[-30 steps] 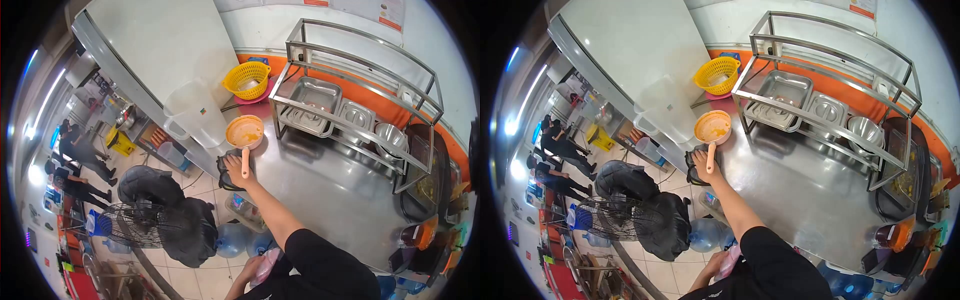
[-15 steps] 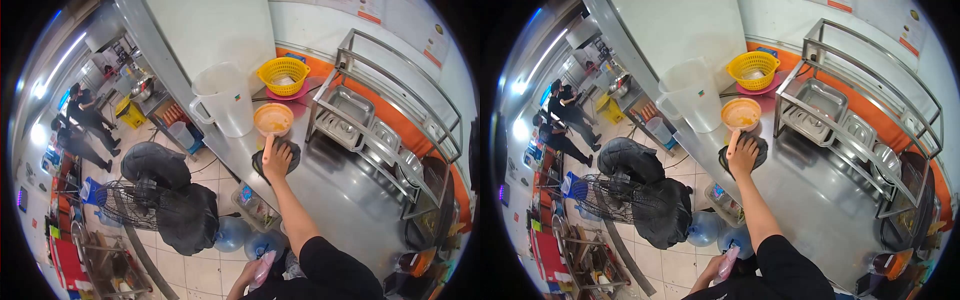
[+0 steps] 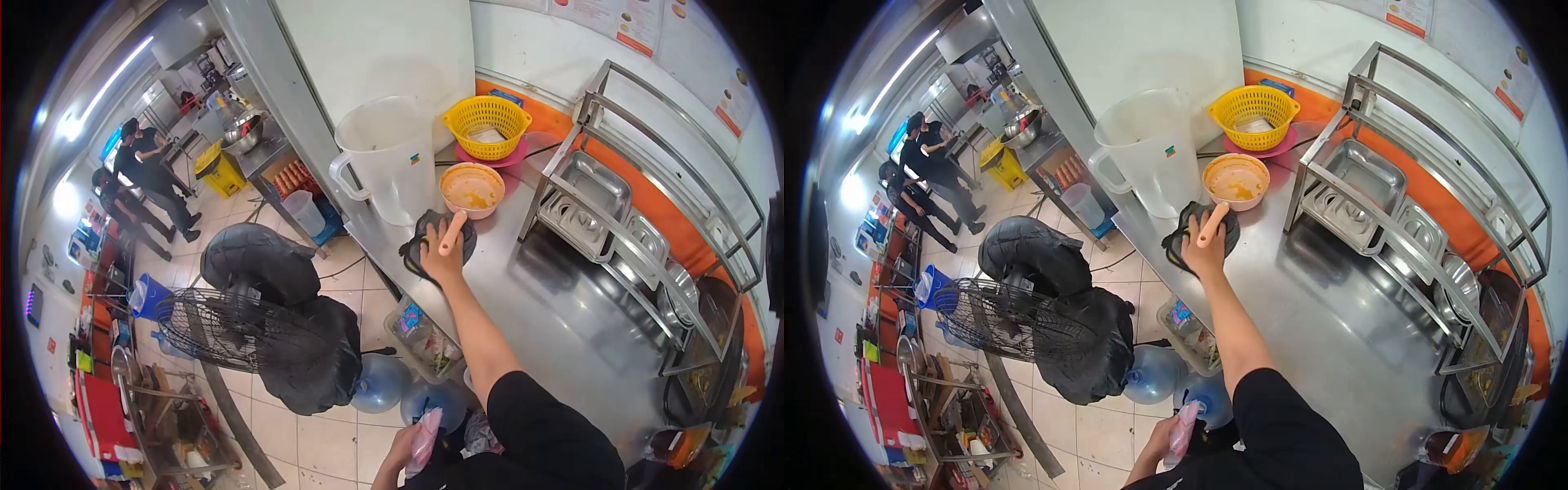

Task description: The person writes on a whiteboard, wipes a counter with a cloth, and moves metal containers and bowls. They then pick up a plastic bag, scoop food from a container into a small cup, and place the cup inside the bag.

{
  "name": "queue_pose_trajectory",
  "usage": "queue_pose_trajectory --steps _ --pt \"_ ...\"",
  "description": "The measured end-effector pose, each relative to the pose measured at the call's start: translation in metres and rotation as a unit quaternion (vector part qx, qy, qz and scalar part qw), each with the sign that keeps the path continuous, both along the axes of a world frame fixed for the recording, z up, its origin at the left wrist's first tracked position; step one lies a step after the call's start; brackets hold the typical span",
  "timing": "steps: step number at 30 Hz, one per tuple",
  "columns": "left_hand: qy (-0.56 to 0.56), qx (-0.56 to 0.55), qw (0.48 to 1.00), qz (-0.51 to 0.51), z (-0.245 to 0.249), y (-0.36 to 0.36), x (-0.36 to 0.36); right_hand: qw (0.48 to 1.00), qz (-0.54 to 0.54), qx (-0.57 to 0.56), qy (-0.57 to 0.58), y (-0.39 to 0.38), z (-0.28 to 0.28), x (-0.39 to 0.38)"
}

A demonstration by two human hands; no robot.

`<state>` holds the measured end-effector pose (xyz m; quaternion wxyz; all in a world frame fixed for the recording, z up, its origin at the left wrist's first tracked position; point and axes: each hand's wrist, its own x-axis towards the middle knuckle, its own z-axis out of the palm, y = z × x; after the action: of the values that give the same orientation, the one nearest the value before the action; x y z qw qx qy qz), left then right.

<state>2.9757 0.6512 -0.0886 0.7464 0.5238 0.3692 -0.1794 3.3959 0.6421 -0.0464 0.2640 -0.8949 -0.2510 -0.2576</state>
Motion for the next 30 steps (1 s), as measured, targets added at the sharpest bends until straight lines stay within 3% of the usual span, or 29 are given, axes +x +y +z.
queue_pose_trajectory --steps 3,5,7,9,10,11,13,16,19,20,21,22,23,25,26,28,29,30 --pt "-0.004 0.006 1.0 0.008 -0.038 -0.004 -0.009 0.993 0.112 -0.041 0.018 -0.012 -0.002 -0.033" --pt "0.013 0.03 0.999 0.004 -0.042 -0.003 -0.009 0.993 0.09 -0.037 0.06 -0.022 0.015 -0.027" --pt "0.014 -0.021 1.0 0.002 -0.03 -0.003 -0.006 0.999 0.006 0.015 0.035 -0.008 0.008 -0.005" --pt "0.017 -0.02 1.0 -0.001 -0.055 -0.003 -0.016 0.996 -0.059 0.002 0.063 0.023 0.005 -0.008" --pt "0.019 -0.021 1.0 0.001 -0.065 -0.003 -0.018 0.995 -0.019 -0.02 0.095 0.035 0.008 -0.017" --pt "0.018 -0.022 1.0 -0.003 -0.07 -0.003 -0.016 0.981 0.101 -0.067 0.153 0.038 0.017 -0.022" --pt "-0.007 0.009 0.999 -0.036 -0.065 -0.008 -0.02 0.962 0.267 -0.046 0.043 0.034 0.006 -0.022" --pt "0.007 -0.003 0.999 -0.042 -0.031 -0.011 -0.006 0.962 0.267 -0.026 0.042 0.002 0.003 -0.024" --pt "-0.014 0.011 1.0 -0.016 -0.013 -0.01 0.006 0.982 0.175 -0.053 0.041 -0.055 0.003 -0.039" --pt "-0.014 0.01 1.0 -0.016 -0.015 -0.007 0.008 0.981 0.161 -0.034 0.101 -0.075 0.02 -0.029" --pt "-0.012 -0.003 1.0 -0.026 -0.021 -0.002 0.007 0.99 0.058 -0.079 0.103 -0.092 0.026 -0.021" --pt "-0.009 -0.014 0.999 -0.036 -0.023 0.002 0.002 0.994 0.01 -0.04 0.104 -0.107 0.018 -0.001" --pt "-0.01 -0.016 0.999 -0.037 -0.021 0.004 0.0 0.998 -0.064 -0.025 0.017 -0.114 0.0 0.014" --pt "-0.013 -0.096 0.995 -0.004 -0.016 0.001 0.001 0.985 -0.163 -0.047 0.037 -0.091 -0.005 0.005" --pt "0.016 -0.093 0.995 0.017 -0.008 -0.006 0.007 0.985 -0.135 -0.065 0.08 -0.076 0.001 -0.016" --pt "0.002 -0.098 0.995 0.0 -0.011 -0.014 0.015 0.967 0.047 -0.125 0.215 -0.057 0.024 -0.057" --pt "-0.012 -0.097 0.995 -0.008 -0.015 -0.016 0.017 0.986 0.142 -0.071 0.059 -0.061 0.003 -0.08" --pt "-0.007 -0.094 0.995 -0.019 -0.022 -0.016 0.019 0.984 0.154 -0.06 0.062 -0.076 0.007 -0.092"
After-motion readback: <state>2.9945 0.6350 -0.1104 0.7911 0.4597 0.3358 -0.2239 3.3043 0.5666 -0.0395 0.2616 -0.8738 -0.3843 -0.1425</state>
